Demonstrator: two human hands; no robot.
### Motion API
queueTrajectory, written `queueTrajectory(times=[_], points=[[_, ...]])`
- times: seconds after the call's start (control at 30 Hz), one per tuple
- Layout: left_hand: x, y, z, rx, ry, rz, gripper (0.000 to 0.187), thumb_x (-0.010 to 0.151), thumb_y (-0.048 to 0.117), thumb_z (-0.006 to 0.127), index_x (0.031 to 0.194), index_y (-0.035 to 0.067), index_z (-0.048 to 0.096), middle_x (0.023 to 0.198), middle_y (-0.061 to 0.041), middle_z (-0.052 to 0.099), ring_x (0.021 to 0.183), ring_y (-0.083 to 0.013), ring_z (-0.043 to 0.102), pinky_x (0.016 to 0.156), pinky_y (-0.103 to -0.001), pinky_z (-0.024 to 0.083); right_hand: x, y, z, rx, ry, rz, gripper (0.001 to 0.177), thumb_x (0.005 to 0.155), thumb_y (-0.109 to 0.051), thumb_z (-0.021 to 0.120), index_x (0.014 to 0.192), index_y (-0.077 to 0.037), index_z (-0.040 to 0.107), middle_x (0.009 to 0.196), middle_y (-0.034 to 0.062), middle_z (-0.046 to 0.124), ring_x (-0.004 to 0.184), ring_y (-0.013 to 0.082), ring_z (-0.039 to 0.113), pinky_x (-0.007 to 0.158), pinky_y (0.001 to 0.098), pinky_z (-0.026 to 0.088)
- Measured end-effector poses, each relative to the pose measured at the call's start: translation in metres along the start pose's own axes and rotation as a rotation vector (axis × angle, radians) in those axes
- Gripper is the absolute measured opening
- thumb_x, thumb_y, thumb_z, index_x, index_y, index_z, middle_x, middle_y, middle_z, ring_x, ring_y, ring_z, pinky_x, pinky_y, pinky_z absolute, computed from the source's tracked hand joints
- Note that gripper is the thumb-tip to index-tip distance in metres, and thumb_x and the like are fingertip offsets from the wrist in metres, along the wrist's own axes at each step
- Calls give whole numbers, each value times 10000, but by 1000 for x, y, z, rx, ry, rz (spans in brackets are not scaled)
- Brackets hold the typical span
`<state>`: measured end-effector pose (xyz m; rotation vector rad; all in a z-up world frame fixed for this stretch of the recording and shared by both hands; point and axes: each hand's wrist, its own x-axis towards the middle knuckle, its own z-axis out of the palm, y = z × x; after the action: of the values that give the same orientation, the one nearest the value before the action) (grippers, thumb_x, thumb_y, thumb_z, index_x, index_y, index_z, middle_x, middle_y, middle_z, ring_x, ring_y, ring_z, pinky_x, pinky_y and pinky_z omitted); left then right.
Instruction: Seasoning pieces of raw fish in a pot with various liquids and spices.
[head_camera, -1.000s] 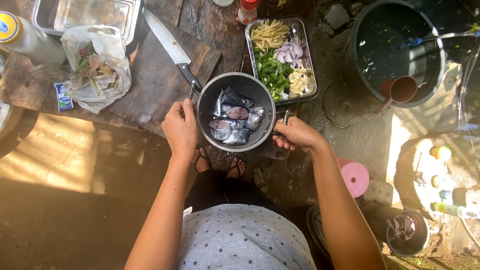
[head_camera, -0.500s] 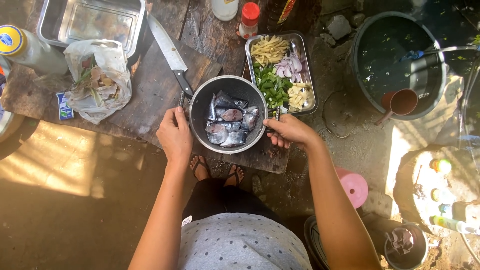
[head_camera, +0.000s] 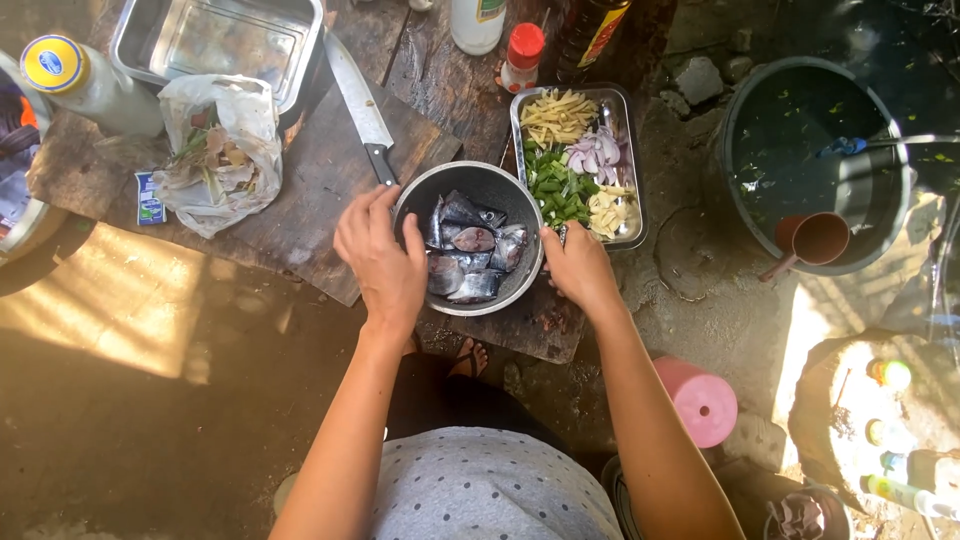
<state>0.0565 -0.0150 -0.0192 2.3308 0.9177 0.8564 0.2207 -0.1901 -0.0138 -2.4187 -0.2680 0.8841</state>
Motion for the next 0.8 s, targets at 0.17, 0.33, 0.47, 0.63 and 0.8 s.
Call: queueTrajectory(times=[0.17,0.33,0.47,0.63,0.8], points=[[1,5,-6,-20,-2,-1,262,937,81,704,1195,55,663,1272,-121,620,1279,-316,509,1132,-487,305,14,26,11,-229,159,-145,519,1017,-448,586,1178,45,600,997,239,699,900,360,689,784,481,541],[3,8,-14,-32,-2,22,267,927,67,708,1190,53,663,1242,-114,633,1242,-310,528,1125,-480,311,-26,-13,0,-316,511,-419,502,929,-371,724,1184,42,594,1038,226,630,949,355,634,799,489,507],[7,2,-19,-45,11,26,247,932,71,721,1172,65,664,1184,-107,647,1184,-309,550,1102,-469,331,-36,-32,7,-123,551,-580,248,935,-177,727,1091,-13,627,922,102,618,843,249,627,777,417,504],[27,-8,-23,-55,-1,54,235,921,61,720,1152,66,674,1111,-104,653,1120,-307,566,1077,-465,352,-38,-52,28,-41,488,-652,90,953,-56,682,1042,-52,691,897,72,623,828,231,630,775,379,501],[60,-14,-16,-121,-135,160,221,922,75,711,1140,68,676,1075,-105,669,1093,-319,579,1049,-465,368,-28,-77,51,60,448,-666,156,918,-75,714,1064,-33,675,924,91,639,797,240,645,732,376,508]])
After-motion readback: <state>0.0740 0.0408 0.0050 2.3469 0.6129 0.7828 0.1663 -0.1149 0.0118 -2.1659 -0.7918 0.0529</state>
